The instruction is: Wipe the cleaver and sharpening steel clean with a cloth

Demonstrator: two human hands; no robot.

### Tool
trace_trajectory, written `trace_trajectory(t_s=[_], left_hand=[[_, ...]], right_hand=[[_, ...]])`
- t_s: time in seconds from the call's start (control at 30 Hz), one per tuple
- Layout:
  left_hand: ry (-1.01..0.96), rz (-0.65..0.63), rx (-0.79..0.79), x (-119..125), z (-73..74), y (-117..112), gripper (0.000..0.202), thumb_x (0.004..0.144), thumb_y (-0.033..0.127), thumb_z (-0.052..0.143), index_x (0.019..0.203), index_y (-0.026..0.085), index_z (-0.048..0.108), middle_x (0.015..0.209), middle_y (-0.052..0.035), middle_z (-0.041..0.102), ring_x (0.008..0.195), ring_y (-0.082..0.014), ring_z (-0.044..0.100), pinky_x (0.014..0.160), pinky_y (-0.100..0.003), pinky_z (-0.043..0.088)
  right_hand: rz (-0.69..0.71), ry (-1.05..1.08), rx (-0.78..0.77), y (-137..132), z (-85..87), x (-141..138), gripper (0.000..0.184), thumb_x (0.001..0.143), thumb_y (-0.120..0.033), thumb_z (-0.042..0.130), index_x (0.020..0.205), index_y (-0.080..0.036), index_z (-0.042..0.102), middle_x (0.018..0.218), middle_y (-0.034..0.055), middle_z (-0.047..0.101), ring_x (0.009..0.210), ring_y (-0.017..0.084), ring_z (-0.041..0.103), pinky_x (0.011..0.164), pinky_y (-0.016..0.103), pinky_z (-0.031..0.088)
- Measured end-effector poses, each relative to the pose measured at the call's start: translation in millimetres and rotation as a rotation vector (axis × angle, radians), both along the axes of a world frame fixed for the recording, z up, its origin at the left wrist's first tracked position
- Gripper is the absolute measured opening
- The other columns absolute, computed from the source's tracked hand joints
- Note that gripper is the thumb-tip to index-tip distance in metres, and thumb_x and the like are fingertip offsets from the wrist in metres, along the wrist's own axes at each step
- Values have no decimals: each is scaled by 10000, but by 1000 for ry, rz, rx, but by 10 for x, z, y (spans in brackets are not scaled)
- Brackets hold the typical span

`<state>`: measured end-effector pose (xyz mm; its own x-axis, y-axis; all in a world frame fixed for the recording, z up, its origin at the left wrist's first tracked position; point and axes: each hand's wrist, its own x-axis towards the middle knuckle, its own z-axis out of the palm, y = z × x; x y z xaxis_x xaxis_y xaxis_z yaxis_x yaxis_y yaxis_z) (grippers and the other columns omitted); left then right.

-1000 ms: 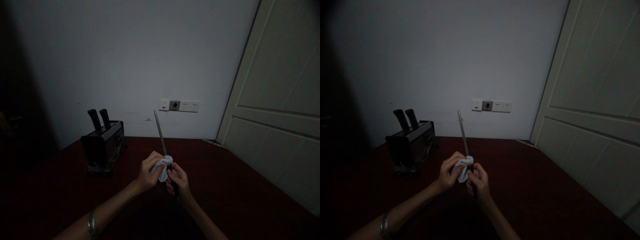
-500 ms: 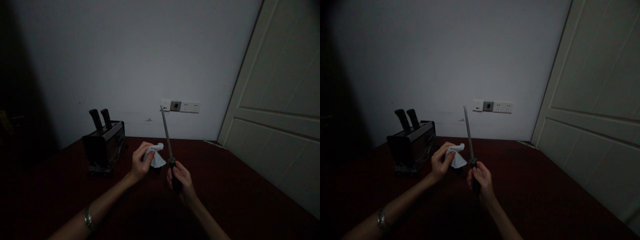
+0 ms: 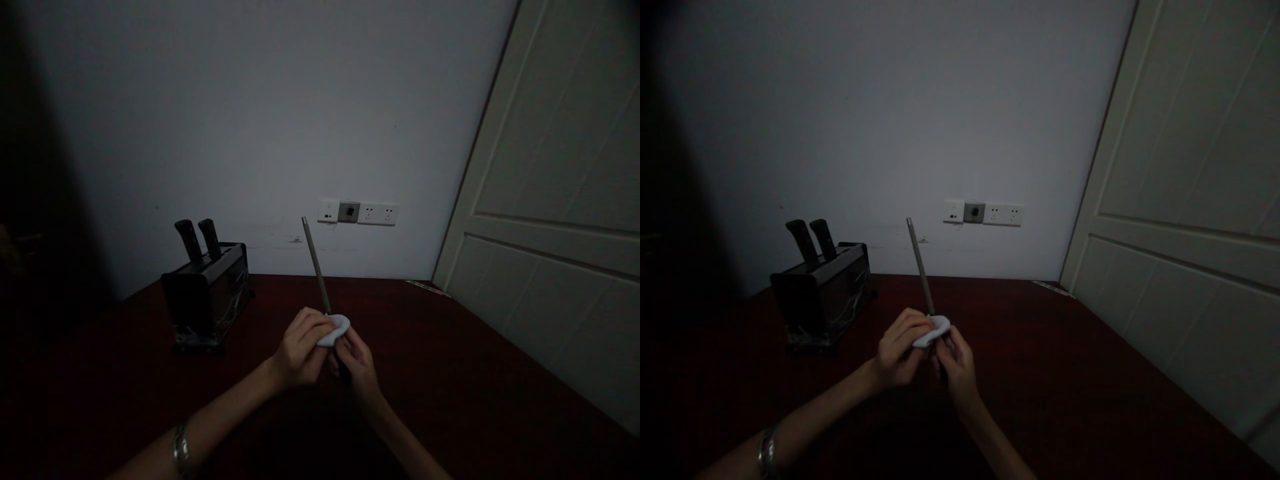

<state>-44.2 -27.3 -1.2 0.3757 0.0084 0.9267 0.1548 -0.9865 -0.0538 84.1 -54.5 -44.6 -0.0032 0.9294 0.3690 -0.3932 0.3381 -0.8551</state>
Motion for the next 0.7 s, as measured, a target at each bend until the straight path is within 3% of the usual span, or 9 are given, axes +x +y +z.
trace_trajectory(t_s=[0.13,0.3,0.5,0.6,0.7], left_hand=[[-133,-70,-209,33,-37,-37,215,771,55,485,963,117,560,835,-101,595,789,-186,537,673,-354,458],[-188,-89,-352,18,-49,-27,137,805,137,483,898,117,583,805,-93,594,759,-182,542,659,-326,445],[-229,-4,-516,-85,114,17,168,824,219,481,741,118,587,686,-36,523,644,-134,497,589,-258,404],[-279,48,-449,-145,217,22,146,820,189,473,802,114,598,722,-42,535,664,-137,505,598,-263,408],[-173,1,-222,-151,252,14,133,771,123,503,871,112,590,780,-70,587,732,-166,536,662,-312,434]], right_hand=[[70,80,-95,-38,41,-11,304,700,-435,642,815,-173,543,554,-60,444,379,38,350,330,155,271],[168,167,-168,-75,83,-1,298,686,-419,657,697,-161,508,585,-49,460,369,23,360,308,140,227],[185,178,-122,-41,64,10,286,699,-388,663,798,-176,499,570,-59,494,345,13,328,304,130,225],[129,149,-93,0,19,5,293,702,-331,680,861,-210,465,539,-87,498,316,12,296,289,123,217],[71,89,-45,28,-12,6,260,727,-353,653,793,-201,452,512,-76,522,304,25,325,285,137,238]])
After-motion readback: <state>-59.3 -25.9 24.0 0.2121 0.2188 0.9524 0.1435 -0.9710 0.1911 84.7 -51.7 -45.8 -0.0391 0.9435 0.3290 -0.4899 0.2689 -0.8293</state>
